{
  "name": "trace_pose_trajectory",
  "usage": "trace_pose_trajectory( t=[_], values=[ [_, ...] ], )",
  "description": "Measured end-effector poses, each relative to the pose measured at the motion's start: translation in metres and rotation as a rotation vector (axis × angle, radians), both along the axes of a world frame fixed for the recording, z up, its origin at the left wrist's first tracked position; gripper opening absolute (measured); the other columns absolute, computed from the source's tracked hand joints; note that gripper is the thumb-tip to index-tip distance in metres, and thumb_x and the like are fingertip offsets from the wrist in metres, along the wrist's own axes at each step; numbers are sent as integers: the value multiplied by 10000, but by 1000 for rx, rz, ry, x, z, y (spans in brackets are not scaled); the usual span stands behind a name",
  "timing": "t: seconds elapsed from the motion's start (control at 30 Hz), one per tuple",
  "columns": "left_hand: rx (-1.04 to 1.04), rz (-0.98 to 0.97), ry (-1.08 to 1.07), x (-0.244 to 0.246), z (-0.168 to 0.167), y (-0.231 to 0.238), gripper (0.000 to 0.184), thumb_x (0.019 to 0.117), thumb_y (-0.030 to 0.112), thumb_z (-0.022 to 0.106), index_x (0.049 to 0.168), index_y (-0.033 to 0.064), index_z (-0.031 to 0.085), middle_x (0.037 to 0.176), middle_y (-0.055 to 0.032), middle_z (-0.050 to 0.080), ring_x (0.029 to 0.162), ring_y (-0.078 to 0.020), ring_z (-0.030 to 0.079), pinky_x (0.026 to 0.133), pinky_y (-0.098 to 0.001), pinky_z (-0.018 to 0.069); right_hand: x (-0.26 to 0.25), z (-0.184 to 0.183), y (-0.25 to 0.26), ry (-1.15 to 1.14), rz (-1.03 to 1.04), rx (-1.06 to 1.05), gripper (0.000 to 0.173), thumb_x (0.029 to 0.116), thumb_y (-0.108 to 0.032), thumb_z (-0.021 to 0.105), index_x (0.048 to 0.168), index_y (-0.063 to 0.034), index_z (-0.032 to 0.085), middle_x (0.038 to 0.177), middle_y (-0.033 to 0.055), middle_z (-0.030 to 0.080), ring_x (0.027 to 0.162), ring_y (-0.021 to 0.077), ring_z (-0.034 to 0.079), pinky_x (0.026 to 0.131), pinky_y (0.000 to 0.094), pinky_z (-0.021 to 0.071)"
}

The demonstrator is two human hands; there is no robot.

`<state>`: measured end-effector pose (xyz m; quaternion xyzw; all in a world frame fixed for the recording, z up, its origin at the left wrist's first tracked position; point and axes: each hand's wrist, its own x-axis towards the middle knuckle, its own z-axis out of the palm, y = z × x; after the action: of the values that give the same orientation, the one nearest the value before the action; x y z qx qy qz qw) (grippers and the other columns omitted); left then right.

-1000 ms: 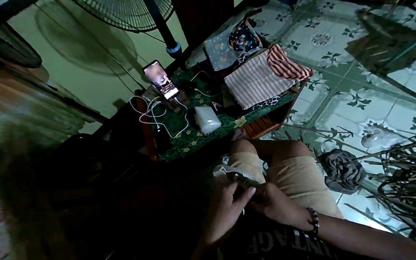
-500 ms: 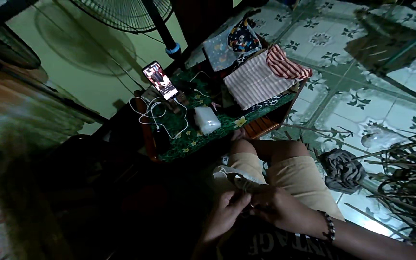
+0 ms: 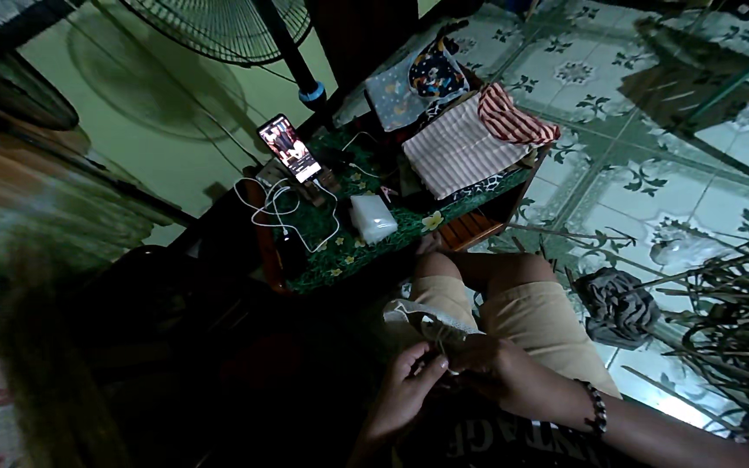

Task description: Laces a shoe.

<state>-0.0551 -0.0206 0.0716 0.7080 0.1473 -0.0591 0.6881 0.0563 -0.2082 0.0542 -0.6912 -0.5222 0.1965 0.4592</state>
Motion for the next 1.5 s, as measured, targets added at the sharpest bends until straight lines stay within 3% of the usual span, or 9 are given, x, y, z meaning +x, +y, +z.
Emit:
trace_pose_trajectory(
  t=[0.13,0.53,0.7,0.9,1.03,1.13,1.2,1.37,1.5],
  values=[
    [-46,30,-3,-2,1,1,167,1016,146,588,1111,14,629,967,-28,693,849,-131,708,760,-337,632,2,3,-2,-21,10,-8,151,971,-140,626,990,-45,741,960,101,713,958,230,679,873,410,568],
    [-24,140,-107,0,-22,-9,427,829,-52,673,1228,-60,521,1026,-77,691,913,-121,697,819,-302,606,-1,4,-5,14,83,2,148,977,-148,642,963,-33,734,936,123,672,902,231,659,821,385,570],
    [74,159,-165,2,-29,-11,565,767,-18,765,1270,-77,517,1099,-98,676,960,-104,683,847,-278,597,-2,2,-7,-11,100,43,171,993,-170,638,971,-34,741,983,110,714,988,232,675,915,385,559],
    [142,197,-95,2,-25,-16,562,762,-9,777,1268,-33,535,1091,-97,680,925,-116,694,803,-276,606,-4,4,-10,-69,143,-12,196,1013,-201,606,983,-48,725,885,86,723,839,224,706,792,454,584],
    [260,216,-97,2,-26,-18,539,788,-25,759,1291,-18,563,1094,-95,690,908,-103,691,805,-272,601,-6,6,-11,-112,143,-31,226,1021,-243,599,956,-65,722,835,69,713,790,214,706,735,452,589],
    [547,240,-110,1,-28,-18,405,827,80,768,1216,22,673,1109,-71,731,988,-86,701,891,-296,587,-6,7,-11,-149,135,-37,245,1025,-274,595,948,-78,721,808,60,708,754,209,704,696,451,587],
    [675,264,-129,1,-26,-18,353,823,123,777,1157,30,707,1080,-78,737,990,-113,702,896,-320,583,-6,8,-12,-168,129,-34,256,1028,-285,592,952,-80,726,804,57,712,746,204,706,680,443,587],
    [895,270,-137,5,-26,-19,235,809,136,768,999,8,719,998,-134,719,932,-247,706,815,-451,591,-5,12,-13,-175,128,-21,287,1052,-307,553,998,-85,727,831,53,721,744,202,711,660,445,588],
    [904,212,10,10,-23,-24,172,885,228,725,959,79,770,1036,-88,728,954,-232,704,830,-466,585,-4,17,-15,-183,129,-14,278,1055,-291,545,1020,-85,728,870,51,732,776,194,718,682,434,593]
  ],
)
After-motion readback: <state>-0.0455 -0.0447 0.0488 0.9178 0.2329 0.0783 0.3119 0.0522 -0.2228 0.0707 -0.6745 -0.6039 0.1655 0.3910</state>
